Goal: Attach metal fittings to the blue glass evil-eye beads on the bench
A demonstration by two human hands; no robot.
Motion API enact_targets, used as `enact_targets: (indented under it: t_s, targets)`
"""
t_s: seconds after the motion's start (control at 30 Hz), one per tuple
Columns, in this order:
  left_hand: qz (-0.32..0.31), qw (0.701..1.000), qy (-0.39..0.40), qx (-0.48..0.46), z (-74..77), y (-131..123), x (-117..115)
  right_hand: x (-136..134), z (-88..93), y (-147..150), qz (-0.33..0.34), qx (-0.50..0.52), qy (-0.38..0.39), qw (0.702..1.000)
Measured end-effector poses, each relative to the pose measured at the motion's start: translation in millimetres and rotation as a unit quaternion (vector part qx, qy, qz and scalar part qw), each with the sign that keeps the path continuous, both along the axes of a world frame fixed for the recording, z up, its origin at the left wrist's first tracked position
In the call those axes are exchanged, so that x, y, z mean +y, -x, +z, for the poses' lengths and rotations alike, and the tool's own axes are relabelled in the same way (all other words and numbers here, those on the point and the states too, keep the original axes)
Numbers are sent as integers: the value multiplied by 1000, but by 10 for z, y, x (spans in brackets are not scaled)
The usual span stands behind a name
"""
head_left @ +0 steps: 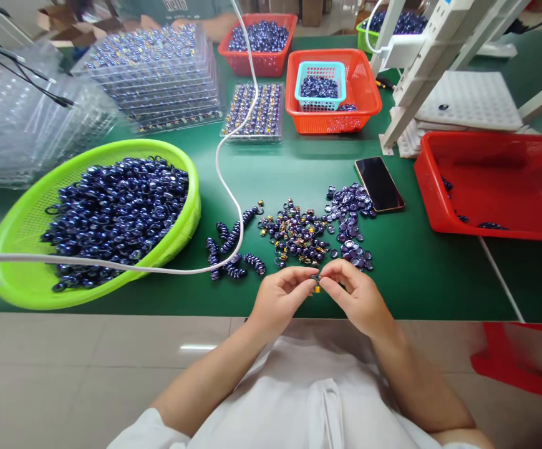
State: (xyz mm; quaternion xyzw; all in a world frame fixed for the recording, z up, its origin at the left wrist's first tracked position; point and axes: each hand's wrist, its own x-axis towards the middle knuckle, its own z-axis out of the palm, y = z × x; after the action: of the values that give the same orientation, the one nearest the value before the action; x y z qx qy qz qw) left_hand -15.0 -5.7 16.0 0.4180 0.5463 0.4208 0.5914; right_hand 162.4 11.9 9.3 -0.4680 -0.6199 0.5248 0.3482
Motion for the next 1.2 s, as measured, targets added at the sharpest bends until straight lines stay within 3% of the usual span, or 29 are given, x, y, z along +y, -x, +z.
enact_targets:
  t_s: [0.2,0.4,0.53,0.7,0.87,1.0,1.1,1.2]
  targets:
    - [25,999,36,-26,17,-7,59,-122,-152,-122,-35,5,-88,996]
    - [22,999,35,-33,-29,-41,61,-204,-86,-166,-20,-22,-178,984]
    - [9,999,33,-39,-45,-70,65,-182,-32,-125,22,-72,-276,958]
    - [-5,999,39,-27,-35,-103,71,-142,-52,-74,14,-169,-358,918]
    - [-38,999,11,25,-41,-96,38,-152,-99,-93,4,-169,-333,928]
    - [-86,983,-102,123,-45,-76,-3,-154,-107,-113,-11,-174,-292,940]
    - [-121,964,-167,169,-41,-68,-18,-142,-86,-131,-10,-160,-244,956]
    - [-140,960,-174,171,-31,-64,-22,-115,-42,-159,-11,-131,-174,976]
